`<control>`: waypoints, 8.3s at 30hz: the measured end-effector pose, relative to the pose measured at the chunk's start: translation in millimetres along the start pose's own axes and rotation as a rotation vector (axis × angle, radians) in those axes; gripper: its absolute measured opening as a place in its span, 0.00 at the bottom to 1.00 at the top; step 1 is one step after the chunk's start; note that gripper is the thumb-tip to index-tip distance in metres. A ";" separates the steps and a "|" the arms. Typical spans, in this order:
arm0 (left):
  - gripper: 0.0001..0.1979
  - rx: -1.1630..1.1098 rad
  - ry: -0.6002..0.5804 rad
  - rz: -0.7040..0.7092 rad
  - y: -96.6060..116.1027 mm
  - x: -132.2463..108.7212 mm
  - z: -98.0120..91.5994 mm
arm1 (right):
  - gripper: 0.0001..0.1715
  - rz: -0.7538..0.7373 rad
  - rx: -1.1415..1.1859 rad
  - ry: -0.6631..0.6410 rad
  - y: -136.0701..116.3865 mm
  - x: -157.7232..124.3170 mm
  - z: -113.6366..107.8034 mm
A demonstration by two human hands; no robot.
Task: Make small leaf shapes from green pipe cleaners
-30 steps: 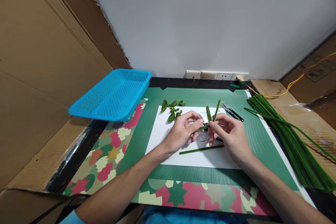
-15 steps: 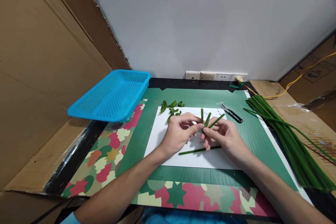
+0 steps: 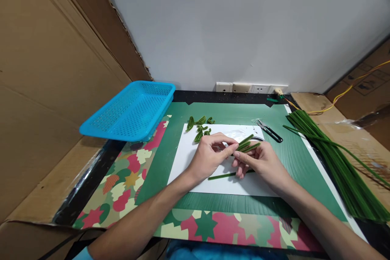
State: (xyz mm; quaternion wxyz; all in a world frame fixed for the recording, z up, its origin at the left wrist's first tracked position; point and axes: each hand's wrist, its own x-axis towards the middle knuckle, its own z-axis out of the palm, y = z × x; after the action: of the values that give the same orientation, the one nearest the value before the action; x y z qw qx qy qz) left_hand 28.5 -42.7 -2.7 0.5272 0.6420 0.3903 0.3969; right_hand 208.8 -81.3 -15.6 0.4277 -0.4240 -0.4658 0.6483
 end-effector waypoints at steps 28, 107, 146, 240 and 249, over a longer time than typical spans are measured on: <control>0.12 -0.180 -0.122 -0.283 11.6 -2.8 2.3 | 0.17 -0.287 -0.188 0.317 -11.6 -2.4 -17.9; 0.14 0.478 -0.341 0.014 -0.6 -4.7 -5.1 | 0.17 -0.395 -0.609 0.136 -5.2 -5.5 -13.7; 0.16 -0.154 -0.198 -0.130 10.0 -9.0 -0.4 | 0.16 -0.250 0.211 0.266 -1.7 -0.2 4.4; 0.12 0.352 -0.245 0.109 -6.1 -12.4 7.8 | 0.27 -0.579 -0.725 0.435 -4.5 -8.5 -3.5; 0.12 0.439 -0.251 0.228 -5.3 -12.7 6.6 | 0.28 -0.653 -0.767 0.508 -1.7 -7.0 -3.7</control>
State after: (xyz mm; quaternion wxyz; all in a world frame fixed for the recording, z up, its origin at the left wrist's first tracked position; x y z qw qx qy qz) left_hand 29.3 -56.1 -10.0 0.3717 0.8248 0.3235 0.2771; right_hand 214.5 -86.7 -13.6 0.5201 -0.5257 -0.6576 0.1438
